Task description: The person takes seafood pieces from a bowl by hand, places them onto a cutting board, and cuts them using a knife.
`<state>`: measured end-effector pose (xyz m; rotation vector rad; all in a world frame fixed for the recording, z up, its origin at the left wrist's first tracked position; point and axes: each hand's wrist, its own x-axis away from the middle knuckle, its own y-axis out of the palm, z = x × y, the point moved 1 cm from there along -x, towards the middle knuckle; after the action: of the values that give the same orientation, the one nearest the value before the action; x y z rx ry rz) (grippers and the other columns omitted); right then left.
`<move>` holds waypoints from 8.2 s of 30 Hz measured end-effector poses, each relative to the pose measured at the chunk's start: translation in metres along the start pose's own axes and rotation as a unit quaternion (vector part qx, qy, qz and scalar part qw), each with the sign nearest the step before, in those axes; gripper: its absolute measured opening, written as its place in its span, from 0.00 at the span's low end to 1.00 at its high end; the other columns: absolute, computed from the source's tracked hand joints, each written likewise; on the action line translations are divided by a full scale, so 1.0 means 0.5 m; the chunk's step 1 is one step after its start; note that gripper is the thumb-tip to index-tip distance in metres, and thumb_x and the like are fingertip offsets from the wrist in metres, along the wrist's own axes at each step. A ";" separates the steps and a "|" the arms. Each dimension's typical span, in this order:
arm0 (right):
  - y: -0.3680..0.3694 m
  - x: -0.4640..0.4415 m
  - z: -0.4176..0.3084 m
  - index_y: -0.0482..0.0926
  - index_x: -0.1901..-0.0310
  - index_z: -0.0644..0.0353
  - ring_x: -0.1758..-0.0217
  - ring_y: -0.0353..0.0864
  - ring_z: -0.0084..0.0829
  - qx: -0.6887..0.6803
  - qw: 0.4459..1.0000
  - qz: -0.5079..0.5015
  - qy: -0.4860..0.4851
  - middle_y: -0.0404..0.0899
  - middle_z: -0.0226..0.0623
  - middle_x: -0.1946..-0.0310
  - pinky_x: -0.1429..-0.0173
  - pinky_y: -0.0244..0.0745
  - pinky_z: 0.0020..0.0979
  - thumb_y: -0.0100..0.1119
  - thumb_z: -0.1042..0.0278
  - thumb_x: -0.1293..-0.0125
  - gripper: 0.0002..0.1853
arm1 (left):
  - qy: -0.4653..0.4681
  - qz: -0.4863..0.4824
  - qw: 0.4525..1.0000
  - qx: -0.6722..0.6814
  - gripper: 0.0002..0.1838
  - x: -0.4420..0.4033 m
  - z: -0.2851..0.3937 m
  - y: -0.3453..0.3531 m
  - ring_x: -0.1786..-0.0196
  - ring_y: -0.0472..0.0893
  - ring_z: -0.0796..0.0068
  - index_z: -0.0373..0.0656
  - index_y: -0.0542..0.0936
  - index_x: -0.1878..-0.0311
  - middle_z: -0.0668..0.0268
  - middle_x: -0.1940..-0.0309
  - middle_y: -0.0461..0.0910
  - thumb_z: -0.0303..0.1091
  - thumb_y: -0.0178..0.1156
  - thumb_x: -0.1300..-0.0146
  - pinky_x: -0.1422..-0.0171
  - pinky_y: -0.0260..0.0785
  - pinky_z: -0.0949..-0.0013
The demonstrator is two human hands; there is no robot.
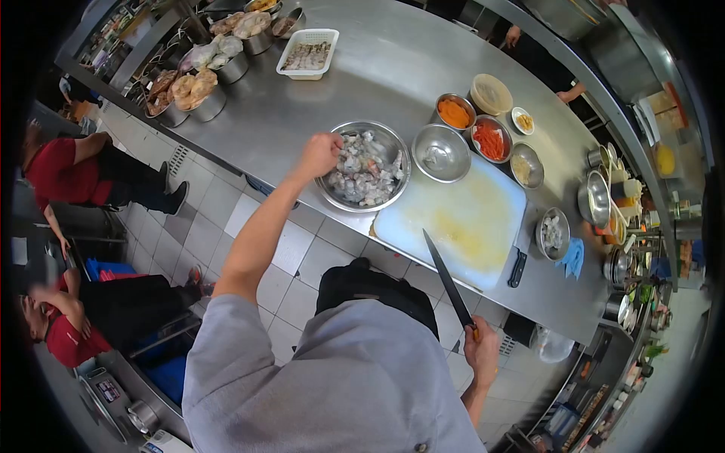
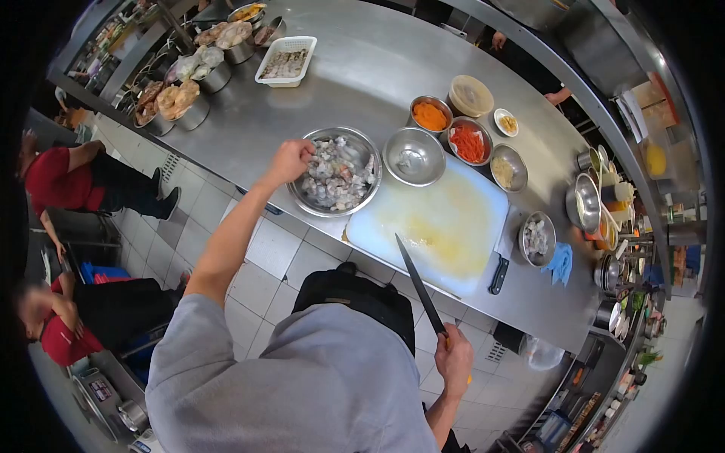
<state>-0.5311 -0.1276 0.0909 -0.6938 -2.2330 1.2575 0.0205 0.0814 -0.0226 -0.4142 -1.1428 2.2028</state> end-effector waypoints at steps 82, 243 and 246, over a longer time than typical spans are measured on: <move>0.141 -0.175 0.227 0.78 0.26 0.50 0.46 0.89 0.41 -0.418 0.899 -0.125 0.023 0.90 0.47 0.48 0.38 0.81 0.38 0.67 0.77 0.27 0.28 | -0.003 -0.074 0.997 0.024 0.10 0.130 0.461 0.340 0.63 0.88 0.45 0.39 0.92 0.57 0.48 0.67 0.88 0.32 0.75 0.40 0.53 0.80 0.53; 0.003 0.013 0.191 0.83 0.40 0.56 0.61 0.87 0.59 -0.123 0.991 0.056 -0.003 0.87 0.49 0.59 0.57 0.82 0.52 0.64 0.75 0.28 0.16 | 0.047 0.002 0.999 -0.016 0.12 -0.200 0.403 0.243 0.49 0.92 0.53 0.39 0.88 0.49 0.52 0.55 0.92 0.27 0.61 0.32 0.41 0.83 0.57; 0.002 0.032 0.199 0.83 0.40 0.56 0.61 0.87 0.58 -0.128 0.990 0.061 0.021 0.88 0.49 0.58 0.56 0.82 0.51 0.64 0.74 0.28 0.16 | 0.061 -0.082 0.974 -0.201 0.19 -0.214 0.386 0.263 0.39 0.89 0.51 0.44 0.87 0.40 0.52 0.45 0.90 0.28 0.59 0.33 0.33 0.80 0.54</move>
<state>-0.6050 -0.1795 0.0466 -0.9572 -2.3718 1.0095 -0.0496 -0.1661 -0.0191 -0.5923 -1.4996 1.7753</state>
